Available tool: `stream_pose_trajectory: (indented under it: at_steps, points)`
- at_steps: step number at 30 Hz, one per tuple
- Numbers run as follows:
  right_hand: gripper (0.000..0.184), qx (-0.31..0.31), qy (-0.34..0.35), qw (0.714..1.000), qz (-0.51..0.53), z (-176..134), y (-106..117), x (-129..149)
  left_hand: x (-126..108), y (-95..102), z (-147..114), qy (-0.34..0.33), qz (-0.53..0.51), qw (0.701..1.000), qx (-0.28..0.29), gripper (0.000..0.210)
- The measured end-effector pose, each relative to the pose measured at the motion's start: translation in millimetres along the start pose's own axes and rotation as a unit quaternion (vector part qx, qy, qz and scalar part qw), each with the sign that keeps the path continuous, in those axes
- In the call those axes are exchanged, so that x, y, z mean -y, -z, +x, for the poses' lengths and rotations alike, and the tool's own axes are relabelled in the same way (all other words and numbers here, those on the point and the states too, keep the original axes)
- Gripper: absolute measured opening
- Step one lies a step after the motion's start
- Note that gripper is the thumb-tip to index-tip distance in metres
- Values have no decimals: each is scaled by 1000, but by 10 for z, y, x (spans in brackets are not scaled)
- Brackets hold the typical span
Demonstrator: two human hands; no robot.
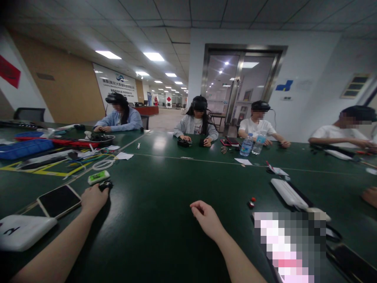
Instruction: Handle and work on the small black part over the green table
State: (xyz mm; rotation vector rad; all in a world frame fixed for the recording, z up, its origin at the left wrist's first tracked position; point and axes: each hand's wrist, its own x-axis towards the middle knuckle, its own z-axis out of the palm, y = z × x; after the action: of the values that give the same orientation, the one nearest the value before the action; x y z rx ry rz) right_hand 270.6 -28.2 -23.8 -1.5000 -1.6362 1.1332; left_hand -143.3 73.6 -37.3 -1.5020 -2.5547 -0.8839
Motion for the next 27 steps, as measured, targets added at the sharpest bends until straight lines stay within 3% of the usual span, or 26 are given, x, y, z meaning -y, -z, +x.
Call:
stream_pose_trajectory:
  at_steps: [9,12,14,17,20,23,27]
  points:
    - [24,0,2,1000,4,-2,0,2,-21,53,-5,26,63,998,-1,47]
    - [24,-1,12,1000,1,15,-10,-8,-222,101,-145,11,68,996,49,47]
    - [23,-4,14,1000,-2,17,-23,2,-476,109,-378,-62,43,990,122,45]
    - [22,-17,15,1000,-12,-20,-43,65,-905,81,-878,-263,-50,934,235,40]
    - [20,-35,48,998,-31,-107,-60,175,-1190,83,-1326,-408,-167,828,347,40]
    - [20,-5,92,993,-70,-199,-80,280,-1270,156,-1517,-474,-206,753,407,39]
    - [25,63,140,978,-140,-258,-134,358,-1264,258,-1495,-487,-215,732,426,37]
